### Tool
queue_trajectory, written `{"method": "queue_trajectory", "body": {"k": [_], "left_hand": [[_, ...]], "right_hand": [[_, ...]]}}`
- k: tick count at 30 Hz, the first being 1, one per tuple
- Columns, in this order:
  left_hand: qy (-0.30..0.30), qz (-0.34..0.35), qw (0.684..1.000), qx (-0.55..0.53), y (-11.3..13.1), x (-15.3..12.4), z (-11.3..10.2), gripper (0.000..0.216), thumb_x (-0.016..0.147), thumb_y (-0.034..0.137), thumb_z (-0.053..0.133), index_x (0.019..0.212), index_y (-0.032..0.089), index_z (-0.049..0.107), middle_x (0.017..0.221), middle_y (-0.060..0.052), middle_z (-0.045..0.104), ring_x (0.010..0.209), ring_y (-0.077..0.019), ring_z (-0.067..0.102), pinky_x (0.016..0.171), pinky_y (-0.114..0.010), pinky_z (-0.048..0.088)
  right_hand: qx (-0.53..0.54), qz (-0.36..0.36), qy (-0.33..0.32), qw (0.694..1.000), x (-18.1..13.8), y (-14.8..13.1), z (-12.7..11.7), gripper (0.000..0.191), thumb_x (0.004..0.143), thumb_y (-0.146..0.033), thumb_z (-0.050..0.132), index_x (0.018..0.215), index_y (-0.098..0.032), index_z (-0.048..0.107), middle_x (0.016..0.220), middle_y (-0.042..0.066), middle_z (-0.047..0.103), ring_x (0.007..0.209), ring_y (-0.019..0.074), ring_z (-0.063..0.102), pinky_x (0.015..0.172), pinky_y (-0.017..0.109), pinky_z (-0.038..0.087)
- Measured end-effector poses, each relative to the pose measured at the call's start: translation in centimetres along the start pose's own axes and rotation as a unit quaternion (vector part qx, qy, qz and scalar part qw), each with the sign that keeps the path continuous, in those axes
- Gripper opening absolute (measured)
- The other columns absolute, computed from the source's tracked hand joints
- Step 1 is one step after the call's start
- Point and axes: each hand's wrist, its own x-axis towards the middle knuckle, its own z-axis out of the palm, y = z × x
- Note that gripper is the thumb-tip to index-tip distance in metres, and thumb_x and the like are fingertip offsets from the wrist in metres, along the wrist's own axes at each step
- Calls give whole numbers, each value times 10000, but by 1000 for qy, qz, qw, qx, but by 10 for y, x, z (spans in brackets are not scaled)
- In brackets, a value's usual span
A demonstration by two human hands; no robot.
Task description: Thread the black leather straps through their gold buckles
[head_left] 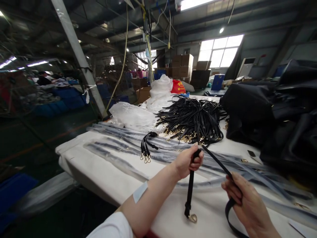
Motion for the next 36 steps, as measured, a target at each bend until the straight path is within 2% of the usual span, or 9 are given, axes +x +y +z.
{"method": "queue_trajectory", "body": {"k": [4, 7, 10, 13, 24, 28, 31, 34, 36], "left_hand": [[50, -5, 998, 45, -11, 9, -34, 435, 906, 539, 378, 711, 161, 465, 575, 72, 259, 414, -46, 145, 368, -160, 73], [59, -9, 997, 58, -11, 9, -44, 376, 872, 482, 389, 723, 152, 487, 577, 64, 284, 415, -48, 170, 371, -164, 70], [56, 14, 996, 68, -7, 1, -38, 356, 837, 482, 512, 723, 145, 497, 575, 70, 292, 423, -35, 181, 379, -154, 77], [45, 56, 993, 98, -3, -9, -27, 386, 813, 503, 602, 715, 148, 489, 565, 80, 287, 426, -25, 186, 387, -146, 81], [87, 102, 984, 114, -4, -17, -11, 524, 765, 660, 622, 698, 164, 468, 543, 92, 291, 430, -26, 158, 406, -182, 65], [127, 179, 937, 272, -13, -16, -4, 512, 781, 640, 623, 670, 161, 480, 577, 59, 366, 507, -54, 285, 465, -192, 204], [101, 192, 889, 403, -28, -17, 6, 422, 840, 535, 595, 697, 140, 561, 629, 26, 456, 610, -90, 403, 567, -212, 329], [35, 153, 864, 478, -44, -18, 16, 357, 873, 456, 553, 712, 141, 597, 650, 15, 517, 638, -107, 455, 601, -221, 369], [37, 141, 837, 528, -51, -21, 22, 336, 872, 426, 552, 688, 148, 595, 643, 14, 540, 626, -110, 471, 585, -220, 362]], "right_hand": [[-47, -4, -14, 999, 6, 5, 4, 386, 677, -490, 844, 755, -149, 679, 448, -93, 316, 432, 37, 329, 525, 141, 457], [-71, 0, -25, 997, 12, 5, 3, 401, 687, -505, 832, 750, -139, 682, 434, -107, 300, 397, 28, 264, 527, 151, 458], [-82, 5, -24, 996, 14, 5, 1, 425, 659, -523, 842, 741, -138, 684, 432, -110, 304, 385, 25, 250, 520, 169, 463], [-84, 7, -20, 996, 14, 4, -1, 438, 631, -536, 854, 746, -146, 688, 430, -96, 322, 408, 49, 340, 474, 177, 438], [-93, 15, -36, 995, 8, 4, 2, 468, 592, -541, 876, 733, -138, 686, 405, -74, 335, 467, 69, 422, 438, 141, 351], [-113, -8, -52, 992, 4, 4, 7, 474, 618, -559, 854, 744, -144, 662, 450, -45, 451, 420, 43, 294, 387, 174, 200], [-146, -38, -82, 985, -1, 5, 11, 455, 667, -570, 816, 751, -156, 648, 496, -30, 500, 425, 48, 275, 401, 196, 182], [-208, -122, -85, 967, -7, 3, 14, 432, 781, -605, 696, 798, -174, 666, 612, 8, 583, 483, 93, 411, 443, 221, 316], [-273, -228, -102, 929, -12, 1, 16, 450, 846, -612, 606, 1023, -206, 689, 908, 68, 681, 771, 188, 606, 678, 300, 495]]}}
